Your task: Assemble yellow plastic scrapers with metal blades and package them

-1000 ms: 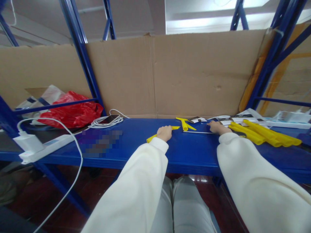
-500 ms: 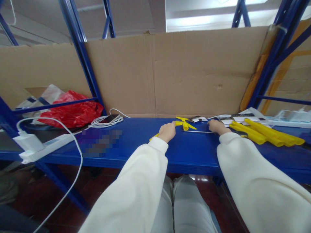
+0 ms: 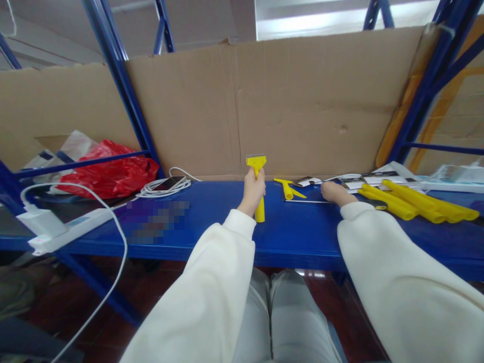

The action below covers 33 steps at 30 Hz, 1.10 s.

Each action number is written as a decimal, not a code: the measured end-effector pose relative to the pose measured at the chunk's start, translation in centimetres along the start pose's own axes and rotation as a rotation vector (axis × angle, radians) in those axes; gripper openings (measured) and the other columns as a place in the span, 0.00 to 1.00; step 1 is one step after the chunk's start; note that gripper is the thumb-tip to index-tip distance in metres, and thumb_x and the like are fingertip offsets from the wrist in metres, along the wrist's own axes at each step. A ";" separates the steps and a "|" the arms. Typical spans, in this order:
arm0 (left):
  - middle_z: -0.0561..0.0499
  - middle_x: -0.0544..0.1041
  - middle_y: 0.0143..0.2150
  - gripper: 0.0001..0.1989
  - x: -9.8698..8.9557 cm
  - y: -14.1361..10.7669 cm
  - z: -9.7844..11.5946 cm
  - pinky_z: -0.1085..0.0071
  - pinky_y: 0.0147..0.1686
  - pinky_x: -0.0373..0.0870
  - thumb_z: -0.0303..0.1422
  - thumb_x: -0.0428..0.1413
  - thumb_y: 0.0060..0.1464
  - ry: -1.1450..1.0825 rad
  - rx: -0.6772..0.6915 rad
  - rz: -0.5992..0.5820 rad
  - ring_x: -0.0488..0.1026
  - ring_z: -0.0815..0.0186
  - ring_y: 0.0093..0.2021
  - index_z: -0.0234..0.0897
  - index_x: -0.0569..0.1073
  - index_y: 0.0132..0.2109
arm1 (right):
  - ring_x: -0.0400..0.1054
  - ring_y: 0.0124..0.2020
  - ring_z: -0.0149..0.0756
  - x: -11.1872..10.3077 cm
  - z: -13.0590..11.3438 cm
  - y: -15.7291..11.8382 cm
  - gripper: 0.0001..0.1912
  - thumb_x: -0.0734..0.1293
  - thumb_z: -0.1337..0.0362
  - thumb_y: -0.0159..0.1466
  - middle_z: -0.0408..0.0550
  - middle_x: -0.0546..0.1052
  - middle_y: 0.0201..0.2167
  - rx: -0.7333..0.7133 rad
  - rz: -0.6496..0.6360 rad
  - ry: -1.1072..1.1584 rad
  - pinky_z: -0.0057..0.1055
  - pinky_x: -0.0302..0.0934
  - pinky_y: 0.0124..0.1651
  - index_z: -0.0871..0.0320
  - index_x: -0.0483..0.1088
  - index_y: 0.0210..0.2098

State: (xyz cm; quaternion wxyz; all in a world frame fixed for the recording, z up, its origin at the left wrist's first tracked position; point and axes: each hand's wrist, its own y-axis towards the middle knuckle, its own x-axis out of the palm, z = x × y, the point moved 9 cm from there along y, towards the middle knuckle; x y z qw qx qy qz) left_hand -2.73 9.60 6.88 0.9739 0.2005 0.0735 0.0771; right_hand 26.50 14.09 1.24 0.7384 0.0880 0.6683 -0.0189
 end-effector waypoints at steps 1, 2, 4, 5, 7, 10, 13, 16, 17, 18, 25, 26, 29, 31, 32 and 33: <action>0.61 0.65 0.26 0.06 0.2 0.0 -0.3 0.80 0.21 0.61 0.29 0.46 0.70 -0.083 -0.051 -0.011 0.62 0.75 0.19 0.39 0.66 0.43 | 0.73 0.60 0.53 0.0 0.1 0.0 0.23 0.57 0.75 0.69 0.74 0.78 0.54 0.008 -0.007 0.004 0.40 0.66 0.59 0.72 0.75 0.59; 0.62 0.61 0.25 0.06 0.4 -0.1 -0.6 0.80 0.20 0.58 0.28 0.46 0.69 -0.149 -0.094 -0.021 0.59 0.76 0.18 0.40 0.64 0.41 | 0.74 0.60 0.53 0.1 0.1 0.0 0.23 0.57 0.74 0.70 0.74 0.78 0.54 0.014 -0.009 0.006 0.40 0.66 0.59 0.71 0.75 0.59; 0.64 0.59 0.25 0.08 0.9 -0.4 -0.9 0.81 0.18 0.56 0.26 0.47 0.68 -0.223 -0.159 -0.048 0.56 0.77 0.16 0.41 0.61 0.38 | 0.74 0.59 0.53 0.1 0.1 0.1 0.23 0.57 0.73 0.70 0.73 0.78 0.54 0.007 -0.008 0.002 0.39 0.66 0.59 0.71 0.75 0.59; 0.64 0.59 0.24 0.08 1.1 -0.5 -1.1 0.81 0.18 0.55 0.25 0.47 0.67 -0.238 -0.189 -0.067 0.56 0.77 0.16 0.41 0.60 0.37 | 0.74 0.59 0.53 0.1 0.0 0.1 0.22 0.57 0.73 0.70 0.73 0.78 0.54 -0.003 0.000 -0.001 0.39 0.66 0.59 0.70 0.75 0.58; 0.63 0.60 0.24 0.10 1.7 -0.8 -1.6 0.80 0.18 0.55 0.24 0.47 0.66 -0.239 -0.246 -0.119 0.57 0.77 0.15 0.41 0.60 0.36 | 0.74 0.59 0.52 0.1 -0.1 0.2 0.21 0.58 0.72 0.71 0.72 0.78 0.54 -0.014 0.018 -0.010 0.38 0.66 0.58 0.70 0.75 0.58; 0.63 0.61 0.22 0.11 2.7 -1.5 -2.7 0.79 0.18 0.55 0.22 0.47 0.65 -0.189 -0.327 -0.222 0.58 0.77 0.15 0.40 0.60 0.34 | 0.75 0.58 0.51 0.1 -0.3 0.2 0.21 0.59 0.74 0.70 0.72 0.79 0.52 -0.029 0.035 -0.025 0.37 0.66 0.57 0.70 0.75 0.57; 0.62 0.61 0.20 0.13 3.6 -2.3 -3.6 0.78 0.18 0.54 0.21 0.47 0.64 -0.101 -0.389 -0.326 0.57 0.77 0.14 0.39 0.61 0.31 | 0.75 0.58 0.52 0.4 -0.6 0.2 0.21 0.60 0.75 0.68 0.73 0.79 0.52 -0.050 0.011 -0.030 0.38 0.67 0.58 0.71 0.75 0.57; 0.62 0.61 0.18 0.15 4.1 -2.8 -4.0 0.78 0.17 0.53 0.21 0.47 0.65 -0.032 -0.410 -0.403 0.57 0.76 0.13 0.39 0.61 0.29 | 0.74 0.59 0.51 0.7 -0.6 0.2 0.20 0.61 0.76 0.67 0.73 0.78 0.53 -0.051 -0.006 -0.024 0.37 0.66 0.58 0.72 0.75 0.56; 0.62 0.61 0.18 0.15 4.3 -2.9 -4.1 0.77 0.16 0.53 0.21 0.47 0.65 -0.020 -0.408 -0.422 0.57 0.76 0.13 0.39 0.61 0.29 | 0.74 0.60 0.50 0.7 -0.5 0.2 0.20 0.62 0.77 0.67 0.72 0.78 0.53 -0.055 -0.006 -0.020 0.36 0.66 0.58 0.72 0.75 0.56; 0.61 0.61 0.18 0.15 4.4 -3.0 -4.2 0.77 0.16 0.53 0.21 0.47 0.64 -0.011 -0.402 -0.435 0.57 0.76 0.13 0.39 0.61 0.29 | 0.74 0.60 0.50 0.7 -0.6 0.2 0.20 0.62 0.77 0.67 0.72 0.78 0.53 -0.063 -0.005 -0.015 0.36 0.66 0.58 0.72 0.75 0.55; 0.60 0.63 0.18 0.14 4.3 -2.9 -4.5 0.77 0.16 0.54 0.20 0.48 0.62 0.008 -0.389 -0.440 0.58 0.75 0.14 0.38 0.63 0.29 | 0.76 0.56 0.50 0.8 -0.8 0.3 0.19 0.59 0.78 0.67 0.72 0.79 0.50 -0.104 -0.020 -0.015 0.37 0.66 0.57 0.73 0.77 0.52; 0.60 0.63 0.18 0.14 4.3 -2.9 -4.5 0.77 0.16 0.54 0.20 0.48 0.63 0.007 -0.390 -0.441 0.58 0.75 0.14 0.38 0.62 0.29 | 0.76 0.56 0.50 0.8 -0.8 0.4 0.18 0.59 0.77 0.68 0.72 0.79 0.50 -0.108 -0.021 -0.015 0.37 0.66 0.57 0.73 0.77 0.51; 0.60 0.63 0.18 0.15 4.3 -2.9 -4.4 0.76 0.16 0.54 0.20 0.48 0.63 0.003 -0.388 -0.446 0.58 0.75 0.14 0.38 0.62 0.29 | 0.77 0.54 0.49 0.9 -0.8 0.5 0.17 0.59 0.76 0.68 0.72 0.80 0.49 -0.115 -0.021 -0.014 0.36 0.66 0.56 0.72 0.77 0.50; 0.60 0.63 0.18 0.15 4.3 -2.9 -4.4 0.76 0.16 0.54 0.19 0.48 0.62 0.004 -0.389 -0.446 0.58 0.75 0.14 0.38 0.63 0.29 | 0.78 0.52 0.49 1.0 -0.7 0.6 0.17 0.60 0.76 0.68 0.72 0.80 0.47 -0.112 -0.023 -0.011 0.36 0.67 0.54 0.72 0.77 0.49; 0.60 0.63 0.18 0.15 4.3 -2.9 -4.4 0.76 0.16 0.54 0.19 0.48 0.62 0.003 -0.390 -0.444 0.58 0.75 0.14 0.38 0.63 0.29 | 0.78 0.51 0.50 1.0 -0.6 0.7 0.16 0.60 0.76 0.67 0.72 0.80 0.46 -0.110 -0.022 -0.007 0.36 0.67 0.53 0.72 0.77 0.49; 0.60 0.63 0.18 0.14 4.3 -2.8 -4.5 0.76 0.16 0.54 0.19 0.48 0.63 0.003 -0.391 -0.440 0.58 0.75 0.14 0.38 0.63 0.29 | 0.78 0.50 0.50 1.0 -0.5 0.7 0.16 0.60 0.76 0.67 0.73 0.80 0.45 -0.108 -0.020 -0.002 0.37 0.68 0.52 0.73 0.77 0.48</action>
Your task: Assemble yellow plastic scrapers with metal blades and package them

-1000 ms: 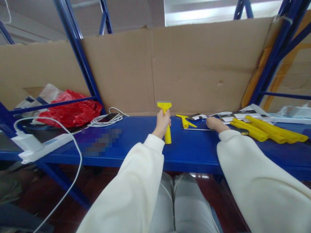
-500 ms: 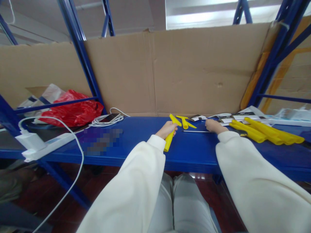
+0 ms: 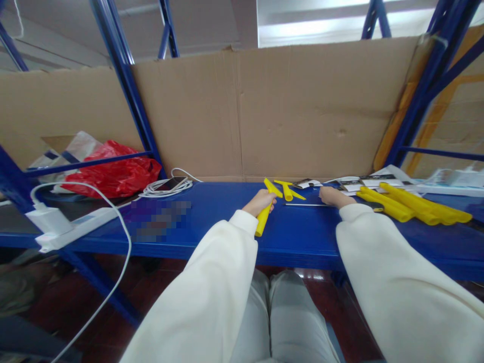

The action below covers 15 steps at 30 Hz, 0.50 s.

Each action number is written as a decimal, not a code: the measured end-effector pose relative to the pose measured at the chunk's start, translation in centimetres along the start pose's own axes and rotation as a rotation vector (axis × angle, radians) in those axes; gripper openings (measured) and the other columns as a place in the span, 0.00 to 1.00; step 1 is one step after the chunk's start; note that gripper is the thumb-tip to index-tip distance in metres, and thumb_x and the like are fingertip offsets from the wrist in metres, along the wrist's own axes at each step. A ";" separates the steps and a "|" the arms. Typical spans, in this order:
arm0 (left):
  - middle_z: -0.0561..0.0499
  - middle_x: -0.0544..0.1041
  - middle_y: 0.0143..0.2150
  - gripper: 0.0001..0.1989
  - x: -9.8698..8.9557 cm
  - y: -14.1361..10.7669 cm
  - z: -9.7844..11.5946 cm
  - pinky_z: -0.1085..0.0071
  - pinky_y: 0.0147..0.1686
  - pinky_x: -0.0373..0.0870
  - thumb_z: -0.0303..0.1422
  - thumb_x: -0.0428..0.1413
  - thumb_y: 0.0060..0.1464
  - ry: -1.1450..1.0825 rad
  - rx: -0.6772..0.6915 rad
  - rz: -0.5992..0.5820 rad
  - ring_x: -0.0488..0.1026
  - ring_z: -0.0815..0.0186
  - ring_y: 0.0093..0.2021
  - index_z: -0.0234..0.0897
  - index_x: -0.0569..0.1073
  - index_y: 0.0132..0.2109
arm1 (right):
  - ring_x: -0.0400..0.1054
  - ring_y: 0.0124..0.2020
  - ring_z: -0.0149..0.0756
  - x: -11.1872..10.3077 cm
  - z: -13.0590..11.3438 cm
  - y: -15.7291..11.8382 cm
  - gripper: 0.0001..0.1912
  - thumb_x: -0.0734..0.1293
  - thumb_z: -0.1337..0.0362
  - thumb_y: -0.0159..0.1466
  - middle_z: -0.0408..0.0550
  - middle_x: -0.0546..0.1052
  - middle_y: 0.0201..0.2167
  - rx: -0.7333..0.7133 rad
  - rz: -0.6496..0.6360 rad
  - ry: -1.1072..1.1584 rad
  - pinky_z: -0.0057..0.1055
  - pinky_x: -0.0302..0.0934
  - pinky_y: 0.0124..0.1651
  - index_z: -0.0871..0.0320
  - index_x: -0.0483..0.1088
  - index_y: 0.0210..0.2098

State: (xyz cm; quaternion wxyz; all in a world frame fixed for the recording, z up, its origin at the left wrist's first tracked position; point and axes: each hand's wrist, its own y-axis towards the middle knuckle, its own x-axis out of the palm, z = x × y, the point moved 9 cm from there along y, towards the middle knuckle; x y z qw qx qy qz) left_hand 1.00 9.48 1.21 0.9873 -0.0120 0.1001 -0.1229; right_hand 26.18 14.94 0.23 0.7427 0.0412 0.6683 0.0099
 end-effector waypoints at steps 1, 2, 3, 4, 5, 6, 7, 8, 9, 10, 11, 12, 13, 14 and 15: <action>0.60 0.63 0.18 0.14 0.0 0.0 0.0 0.75 0.16 0.54 0.19 0.48 0.63 -0.002 -0.002 0.003 0.58 0.75 0.14 0.38 0.63 0.29 | 0.78 0.50 0.51 0.0 0.1 0.0 0.16 0.60 0.77 0.66 0.73 0.80 0.45 0.000 0.004 0.005 0.37 0.68 0.52 0.73 0.77 0.47; 0.60 0.63 0.18 0.15 0.0 0.0 0.0 0.75 0.16 0.54 0.20 0.48 0.63 -0.005 -0.002 0.006 0.58 0.74 0.14 0.38 0.63 0.29 | 0.78 0.50 0.51 -0.2 0.1 0.0 0.16 0.60 0.78 0.65 0.74 0.80 0.45 -0.003 0.015 0.010 0.37 0.68 0.52 0.74 0.77 0.47; 0.60 0.63 0.18 0.15 0.0 0.0 -0.1 0.75 0.17 0.54 0.20 0.48 0.63 -0.005 -0.002 0.007 0.58 0.74 0.14 0.38 0.63 0.29 | 0.77 0.50 0.51 -0.5 0.1 0.0 0.16 0.60 0.79 0.64 0.74 0.79 0.46 -0.011 0.034 0.018 0.37 0.67 0.53 0.74 0.77 0.46; 0.60 0.63 0.18 0.15 0.0 0.1 -0.1 0.75 0.17 0.54 0.20 0.48 0.64 -0.004 -0.003 0.008 0.58 0.74 0.14 0.38 0.63 0.29 | 0.76 0.51 0.51 -0.8 -0.1 0.0 0.16 0.60 0.80 0.63 0.73 0.79 0.46 -0.022 0.055 0.023 0.37 0.67 0.54 0.73 0.77 0.45; 0.60 0.63 0.17 0.15 0.0 0.1 -0.1 0.75 0.17 0.54 0.20 0.48 0.64 -0.003 -0.005 0.008 0.58 0.74 0.14 0.38 0.63 0.29 | 0.76 0.51 0.50 -1.2 -0.4 0.1 0.16 0.61 0.80 0.62 0.71 0.79 0.46 -0.038 0.086 0.037 0.36 0.66 0.54 0.72 0.77 0.44; 0.60 0.63 0.17 0.15 0.0 0.1 -0.1 0.75 0.17 0.54 0.20 0.48 0.63 -0.002 -0.005 0.007 0.58 0.74 0.14 0.38 0.63 0.28 | 0.75 0.50 0.48 -1.8 -0.9 0.1 0.16 0.61 0.80 0.61 0.69 0.80 0.45 -0.061 0.124 0.066 0.35 0.66 0.54 0.70 0.78 0.42; 0.60 0.63 0.17 0.15 0.0 0.1 -0.1 0.75 0.17 0.54 0.19 0.48 0.63 -0.002 -0.004 0.007 0.58 0.74 0.14 0.38 0.63 0.28 | 0.75 0.48 0.47 -2.4 -1.5 0.1 0.15 0.61 0.80 0.61 0.66 0.80 0.43 -0.093 0.174 0.116 0.34 0.65 0.54 0.68 0.77 0.40; 0.60 0.63 0.17 0.15 0.0 0.1 0.0 0.75 0.17 0.54 0.19 0.48 0.63 0.000 -0.004 0.008 0.58 0.74 0.14 0.38 0.63 0.28 | 0.74 0.46 0.45 -3.1 -2.3 0.0 0.14 0.61 0.79 0.61 0.63 0.79 0.41 -0.133 0.226 0.184 0.33 0.65 0.53 0.66 0.77 0.38; 0.60 0.63 0.17 0.15 0.0 0.1 0.0 0.75 0.17 0.55 0.19 0.48 0.63 0.002 -0.002 0.009 0.58 0.74 0.14 0.38 0.63 0.28 | 0.73 0.44 0.43 -3.8 -3.3 -0.1 0.12 0.61 0.78 0.61 0.60 0.79 0.39 -0.184 0.279 0.266 0.33 0.66 0.52 0.63 0.76 0.35; 0.60 0.63 0.17 0.16 0.0 0.0 0.0 0.75 0.17 0.55 0.19 0.48 0.63 0.005 0.002 0.008 0.58 0.74 0.14 0.38 0.63 0.28 | 0.72 0.43 0.42 -4.5 -4.3 -0.2 0.11 0.61 0.76 0.62 0.58 0.78 0.38 -0.245 0.333 0.348 0.33 0.66 0.51 0.61 0.74 0.33; 0.60 0.63 0.17 0.16 0.1 0.0 0.1 0.75 0.17 0.55 0.19 0.48 0.63 0.007 0.008 0.008 0.58 0.74 0.14 0.38 0.63 0.28 | 0.71 0.42 0.41 -5.0 -5.4 -0.4 0.10 0.61 0.75 0.63 0.56 0.78 0.37 -0.307 0.376 0.416 0.33 0.66 0.51 0.59 0.73 0.31; 0.60 0.63 0.17 0.16 0.1 -0.1 0.2 0.75 0.17 0.55 0.19 0.48 0.63 0.008 0.015 0.006 0.58 0.74 0.14 0.38 0.63 0.28 | 0.71 0.41 0.41 -5.4 -6.5 -0.6 0.09 0.62 0.73 0.63 0.54 0.77 0.36 -0.372 0.408 0.466 0.34 0.66 0.51 0.57 0.71 0.30; 0.60 0.63 0.17 0.16 0.2 -0.1 0.3 0.75 0.17 0.55 0.19 0.48 0.63 0.007 0.023 0.003 0.58 0.75 0.14 0.38 0.63 0.28 | 0.70 0.42 0.41 -5.8 -7.5 -0.8 0.09 0.62 0.72 0.63 0.53 0.76 0.35 -0.426 0.433 0.500 0.36 0.66 0.52 0.56 0.70 0.29; 0.60 0.63 0.17 0.16 0.2 -0.2 0.4 0.75 0.17 0.54 0.19 0.48 0.64 0.004 0.030 0.000 0.58 0.75 0.13 0.38 0.63 0.27 | 0.70 0.42 0.42 -5.9 -8.3 -1.0 0.08 0.62 0.71 0.63 0.53 0.75 0.34 -0.473 0.443 0.523 0.37 0.66 0.52 0.55 0.69 0.28; 0.60 0.63 0.16 0.16 0.3 -0.3 0.5 0.75 0.17 0.55 0.19 0.48 0.64 0.000 0.037 -0.004 0.58 0.75 0.13 0.38 0.63 0.27 | 0.69 0.43 0.43 -6.0 -9.1 -1.1 0.08 0.63 0.71 0.62 0.52 0.74 0.33 -0.515 0.447 0.541 0.39 0.65 0.53 0.55 0.68 0.28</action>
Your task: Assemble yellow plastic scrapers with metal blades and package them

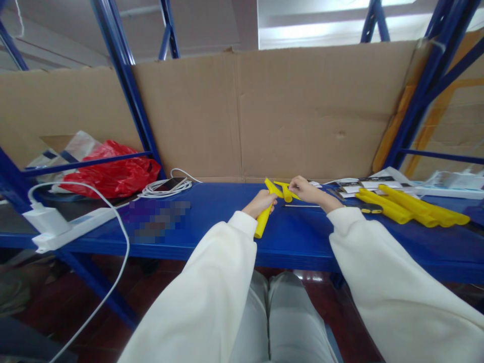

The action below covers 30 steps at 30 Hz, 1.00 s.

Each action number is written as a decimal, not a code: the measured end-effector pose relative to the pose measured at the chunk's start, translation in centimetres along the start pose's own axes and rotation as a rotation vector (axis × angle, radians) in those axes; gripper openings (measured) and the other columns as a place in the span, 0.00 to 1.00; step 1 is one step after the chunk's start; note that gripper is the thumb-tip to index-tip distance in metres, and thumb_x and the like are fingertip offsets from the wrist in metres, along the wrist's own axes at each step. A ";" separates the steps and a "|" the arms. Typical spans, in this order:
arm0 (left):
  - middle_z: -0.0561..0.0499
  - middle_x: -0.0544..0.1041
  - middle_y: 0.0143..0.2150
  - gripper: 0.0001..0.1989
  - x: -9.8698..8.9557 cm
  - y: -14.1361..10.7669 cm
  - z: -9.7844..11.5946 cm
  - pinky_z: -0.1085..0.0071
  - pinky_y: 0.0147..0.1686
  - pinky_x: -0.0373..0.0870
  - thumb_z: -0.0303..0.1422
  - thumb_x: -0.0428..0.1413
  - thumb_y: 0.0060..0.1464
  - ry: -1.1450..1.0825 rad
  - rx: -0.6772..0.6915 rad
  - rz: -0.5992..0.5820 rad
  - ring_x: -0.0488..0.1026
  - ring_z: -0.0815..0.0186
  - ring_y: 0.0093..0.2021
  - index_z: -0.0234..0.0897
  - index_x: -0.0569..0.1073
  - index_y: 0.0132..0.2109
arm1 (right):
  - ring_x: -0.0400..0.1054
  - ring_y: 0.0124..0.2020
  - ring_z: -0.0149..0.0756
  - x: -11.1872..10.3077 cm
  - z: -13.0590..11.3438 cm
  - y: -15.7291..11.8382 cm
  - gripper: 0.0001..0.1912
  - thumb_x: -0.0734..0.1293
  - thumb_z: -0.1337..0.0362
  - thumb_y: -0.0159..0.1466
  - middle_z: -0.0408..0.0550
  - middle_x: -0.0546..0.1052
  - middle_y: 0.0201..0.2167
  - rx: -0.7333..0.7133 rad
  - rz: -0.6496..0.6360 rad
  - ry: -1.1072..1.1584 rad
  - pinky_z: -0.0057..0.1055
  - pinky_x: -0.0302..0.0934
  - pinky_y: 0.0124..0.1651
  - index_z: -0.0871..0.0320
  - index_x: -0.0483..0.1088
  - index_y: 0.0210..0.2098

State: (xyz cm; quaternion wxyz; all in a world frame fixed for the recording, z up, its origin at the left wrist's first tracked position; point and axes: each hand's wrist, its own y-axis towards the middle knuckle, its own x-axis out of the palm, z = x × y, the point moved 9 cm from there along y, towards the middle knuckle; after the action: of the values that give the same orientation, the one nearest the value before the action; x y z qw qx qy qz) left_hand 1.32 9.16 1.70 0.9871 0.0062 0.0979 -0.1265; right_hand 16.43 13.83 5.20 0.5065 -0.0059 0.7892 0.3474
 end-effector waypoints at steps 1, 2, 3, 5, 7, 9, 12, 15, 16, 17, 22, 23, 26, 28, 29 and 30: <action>0.60 0.63 0.16 0.16 0.1 -0.1 0.1 0.75 0.17 0.55 0.19 0.48 0.64 -0.002 0.005 -0.003 0.58 0.75 0.13 0.38 0.63 0.27 | 0.69 0.43 0.43 0.3 -0.5 0.1 0.08 0.63 0.70 0.62 0.51 0.73 0.32 -0.030 -0.007 0.022 0.40 0.65 0.54 0.55 0.68 0.28; 0.60 0.63 0.17 0.16 0.1 -0.1 0.2 0.75 0.17 0.55 0.19 0.48 0.63 -0.003 0.008 -0.006 0.58 0.75 0.13 0.38 0.63 0.27 | 0.68 0.43 0.43 0.6 -1.0 0.2 0.07 0.63 0.70 0.62 0.51 0.72 0.32 -0.059 -0.015 0.042 0.41 0.65 0.54 0.54 0.68 0.28; 0.60 0.63 0.17 0.16 0.2 -0.1 0.2 0.75 0.17 0.55 0.19 0.48 0.63 -0.004 0.012 -0.009 0.58 0.75 0.13 0.38 0.63 0.27 | 0.68 0.43 0.43 0.8 -1.3 0.3 0.07 0.63 0.69 0.63 0.50 0.72 0.32 -0.086 -0.019 0.060 0.41 0.65 0.55 0.54 0.68 0.28; 0.60 0.64 0.17 0.16 0.3 -0.2 0.3 0.75 0.17 0.55 0.20 0.48 0.63 -0.008 0.019 -0.014 0.59 0.75 0.14 0.38 0.63 0.28 | 0.68 0.43 0.42 0.9 -1.8 0.2 0.07 0.63 0.68 0.63 0.49 0.71 0.31 -0.127 -0.015 0.084 0.42 0.64 0.54 0.54 0.68 0.28; 0.60 0.64 0.18 0.15 0.4 -0.2 0.4 0.75 0.17 0.55 0.20 0.48 0.63 -0.013 0.025 -0.020 0.59 0.75 0.14 0.38 0.63 0.28 | 0.67 0.42 0.42 0.9 -1.9 0.2 0.08 0.63 0.68 0.64 0.48 0.70 0.30 -0.143 -0.012 0.100 0.42 0.64 0.54 0.54 0.68 0.28; 0.60 0.64 0.18 0.15 0.5 -0.1 0.5 0.75 0.18 0.55 0.19 0.48 0.62 -0.016 0.030 -0.026 0.58 0.75 0.14 0.39 0.64 0.29 | 0.67 0.42 0.42 0.9 -1.9 0.1 0.08 0.64 0.68 0.63 0.48 0.70 0.30 -0.138 -0.014 0.114 0.42 0.64 0.54 0.54 0.67 0.27; 0.60 0.64 0.18 0.14 0.5 -0.1 0.5 0.76 0.18 0.56 0.20 0.48 0.62 -0.016 0.030 -0.032 0.58 0.75 0.14 0.38 0.64 0.29 | 0.68 0.42 0.42 0.9 -2.2 0.0 0.08 0.64 0.67 0.63 0.49 0.72 0.30 -0.144 -0.016 0.149 0.42 0.64 0.54 0.54 0.68 0.26; 0.60 0.64 0.18 0.14 0.6 -0.2 0.4 0.76 0.18 0.56 0.20 0.49 0.62 -0.015 0.025 -0.041 0.58 0.75 0.14 0.38 0.64 0.29 | 0.69 0.43 0.43 0.8 -2.3 0.0 0.08 0.66 0.65 0.62 0.49 0.73 0.31 -0.153 0.001 0.192 0.43 0.65 0.55 0.54 0.69 0.26; 0.60 0.64 0.18 0.14 0.6 -0.3 0.4 0.76 0.18 0.56 0.20 0.49 0.62 -0.014 0.025 -0.044 0.58 0.75 0.14 0.38 0.64 0.29 | 0.69 0.44 0.43 0.8 -2.3 0.0 0.08 0.67 0.64 0.62 0.49 0.73 0.31 -0.147 0.007 0.207 0.44 0.65 0.56 0.54 0.69 0.26; 0.60 0.64 0.18 0.14 0.6 -0.3 0.4 0.76 0.18 0.56 0.20 0.50 0.62 -0.014 0.024 -0.046 0.58 0.75 0.14 0.38 0.64 0.29 | 0.70 0.44 0.43 0.9 -2.1 0.0 0.07 0.68 0.63 0.62 0.49 0.73 0.32 -0.136 0.013 0.226 0.44 0.65 0.56 0.54 0.69 0.26; 0.60 0.63 0.18 0.14 0.8 -0.3 0.7 0.76 0.17 0.54 0.20 0.49 0.64 -0.057 0.038 -0.064 0.58 0.75 0.13 0.38 0.64 0.29 | 0.71 0.48 0.44 1.4 0.1 -0.1 0.09 0.72 0.57 0.61 0.50 0.77 0.40 0.028 0.058 0.375 0.47 0.67 0.57 0.55 0.74 0.36; 0.61 0.63 0.18 0.14 0.8 -0.3 0.8 0.76 0.17 0.54 0.20 0.49 0.64 -0.078 0.040 -0.071 0.58 0.75 0.13 0.38 0.65 0.30 | 0.72 0.50 0.44 1.6 0.7 -0.2 0.11 0.72 0.56 0.61 0.51 0.77 0.43 0.079 0.065 0.408 0.47 0.67 0.58 0.55 0.74 0.39; 0.61 0.62 0.18 0.14 0.9 -0.3 1.0 0.76 0.16 0.54 0.21 0.47 0.66 -0.132 0.034 -0.078 0.58 0.75 0.12 0.39 0.64 0.31 | 0.71 0.55 0.46 2.3 2.0 -0.6 0.20 0.72 0.52 0.63 0.55 0.77 0.52 0.203 0.055 0.467 0.48 0.65 0.62 0.55 0.73 0.49; 0.62 0.61 0.17 0.14 0.9 -0.4 1.2 0.76 0.16 0.53 0.21 0.46 0.67 -0.168 0.035 -0.087 0.57 0.75 0.12 0.39 0.63 0.32 | 0.70 0.59 0.48 2.5 2.3 -0.8 0.24 0.71 0.48 0.65 0.57 0.75 0.57 0.235 0.052 0.449 0.49 0.64 0.64 0.55 0.72 0.54; 0.62 0.61 0.17 0.13 0.9 -0.3 1.3 0.77 0.16 0.53 0.21 0.46 0.67 -0.185 0.037 -0.089 0.57 0.75 0.12 0.39 0.63 0.33 | 0.69 0.60 0.49 2.5 2.3 -0.8 0.25 0.70 0.47 0.66 0.58 0.75 0.59 0.231 0.056 0.418 0.49 0.64 0.65 0.55 0.72 0.56; 0.63 0.61 0.17 0.13 0.8 -0.3 1.3 0.77 0.17 0.53 0.21 0.46 0.67 -0.197 0.038 -0.086 0.57 0.75 0.12 0.39 0.63 0.33 | 0.69 0.61 0.50 2.3 2.2 -0.8 0.26 0.68 0.46 0.67 0.60 0.74 0.59 0.216 0.060 0.371 0.50 0.63 0.65 0.56 0.72 0.57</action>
State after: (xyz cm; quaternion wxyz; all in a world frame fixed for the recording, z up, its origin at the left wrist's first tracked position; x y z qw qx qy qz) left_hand 2.27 8.61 2.79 0.9853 0.0082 -0.0019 -0.1707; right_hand 17.34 15.18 2.36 0.3397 0.0082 0.9013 0.2689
